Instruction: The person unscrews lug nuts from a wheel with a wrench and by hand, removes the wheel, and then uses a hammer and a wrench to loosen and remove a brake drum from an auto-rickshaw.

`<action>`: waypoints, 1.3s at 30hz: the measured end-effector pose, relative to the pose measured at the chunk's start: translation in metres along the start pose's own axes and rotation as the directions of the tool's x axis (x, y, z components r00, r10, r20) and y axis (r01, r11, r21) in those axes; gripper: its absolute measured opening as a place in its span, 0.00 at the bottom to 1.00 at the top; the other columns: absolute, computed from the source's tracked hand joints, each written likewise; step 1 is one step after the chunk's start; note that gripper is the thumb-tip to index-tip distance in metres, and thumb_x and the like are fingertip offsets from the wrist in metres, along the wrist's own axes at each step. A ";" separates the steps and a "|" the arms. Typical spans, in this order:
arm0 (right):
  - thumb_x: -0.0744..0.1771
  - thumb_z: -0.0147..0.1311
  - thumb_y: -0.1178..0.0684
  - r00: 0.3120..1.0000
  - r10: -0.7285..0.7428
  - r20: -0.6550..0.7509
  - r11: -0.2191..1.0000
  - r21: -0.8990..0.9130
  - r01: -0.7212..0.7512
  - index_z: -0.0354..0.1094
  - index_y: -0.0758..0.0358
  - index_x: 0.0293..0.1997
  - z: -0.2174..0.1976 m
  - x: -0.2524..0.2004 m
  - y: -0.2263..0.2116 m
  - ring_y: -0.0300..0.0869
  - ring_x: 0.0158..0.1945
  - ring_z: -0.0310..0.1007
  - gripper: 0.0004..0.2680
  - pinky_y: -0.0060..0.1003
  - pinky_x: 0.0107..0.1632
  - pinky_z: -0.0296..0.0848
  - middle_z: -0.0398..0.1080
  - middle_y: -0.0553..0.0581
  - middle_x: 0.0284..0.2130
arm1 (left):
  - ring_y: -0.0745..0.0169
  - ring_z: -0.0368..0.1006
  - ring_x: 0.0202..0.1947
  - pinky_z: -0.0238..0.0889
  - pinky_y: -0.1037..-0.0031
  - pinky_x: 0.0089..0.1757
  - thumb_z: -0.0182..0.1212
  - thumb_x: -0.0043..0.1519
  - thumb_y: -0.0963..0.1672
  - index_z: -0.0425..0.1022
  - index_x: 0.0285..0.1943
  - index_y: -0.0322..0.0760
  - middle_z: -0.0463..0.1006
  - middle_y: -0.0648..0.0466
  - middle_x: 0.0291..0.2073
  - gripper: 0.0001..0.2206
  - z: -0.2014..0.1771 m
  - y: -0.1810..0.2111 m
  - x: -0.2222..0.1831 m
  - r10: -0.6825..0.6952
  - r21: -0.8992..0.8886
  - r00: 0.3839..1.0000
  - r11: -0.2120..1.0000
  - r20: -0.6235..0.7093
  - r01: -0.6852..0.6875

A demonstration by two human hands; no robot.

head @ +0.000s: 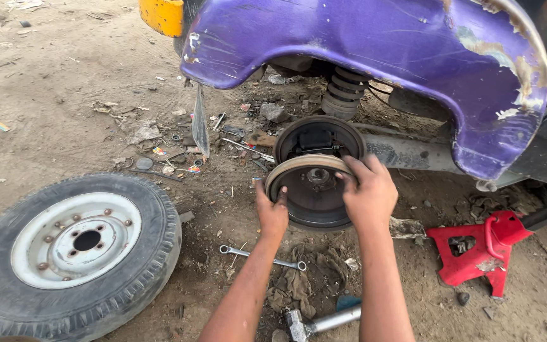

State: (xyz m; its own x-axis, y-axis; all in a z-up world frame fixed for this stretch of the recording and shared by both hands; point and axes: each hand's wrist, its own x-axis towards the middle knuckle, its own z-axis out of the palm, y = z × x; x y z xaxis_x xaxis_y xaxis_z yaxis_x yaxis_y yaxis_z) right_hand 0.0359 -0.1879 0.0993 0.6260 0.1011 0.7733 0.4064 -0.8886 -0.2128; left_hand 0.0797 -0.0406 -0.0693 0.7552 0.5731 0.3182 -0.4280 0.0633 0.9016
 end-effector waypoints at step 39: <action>0.65 0.62 0.61 0.982 0.158 -0.107 0.916 0.388 -0.105 0.75 0.66 0.52 0.016 -0.031 0.030 0.51 0.46 0.77 0.11 0.40 0.50 0.74 0.74 0.60 0.45 | 0.48 0.74 0.57 0.66 0.62 0.56 0.69 0.60 0.49 0.71 0.62 0.36 0.77 0.44 0.55 0.24 -0.016 0.107 0.028 0.227 0.203 0.909 0.929 0.350 -0.310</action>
State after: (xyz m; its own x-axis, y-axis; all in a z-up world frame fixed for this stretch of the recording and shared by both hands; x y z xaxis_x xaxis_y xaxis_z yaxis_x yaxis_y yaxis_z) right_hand 0.0396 -0.2108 0.0589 0.6077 -0.0891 0.7891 0.5644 -0.6506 -0.5081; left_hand 0.0470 -0.0046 0.0310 0.7630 0.2491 0.5964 -0.5311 -0.2844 0.7982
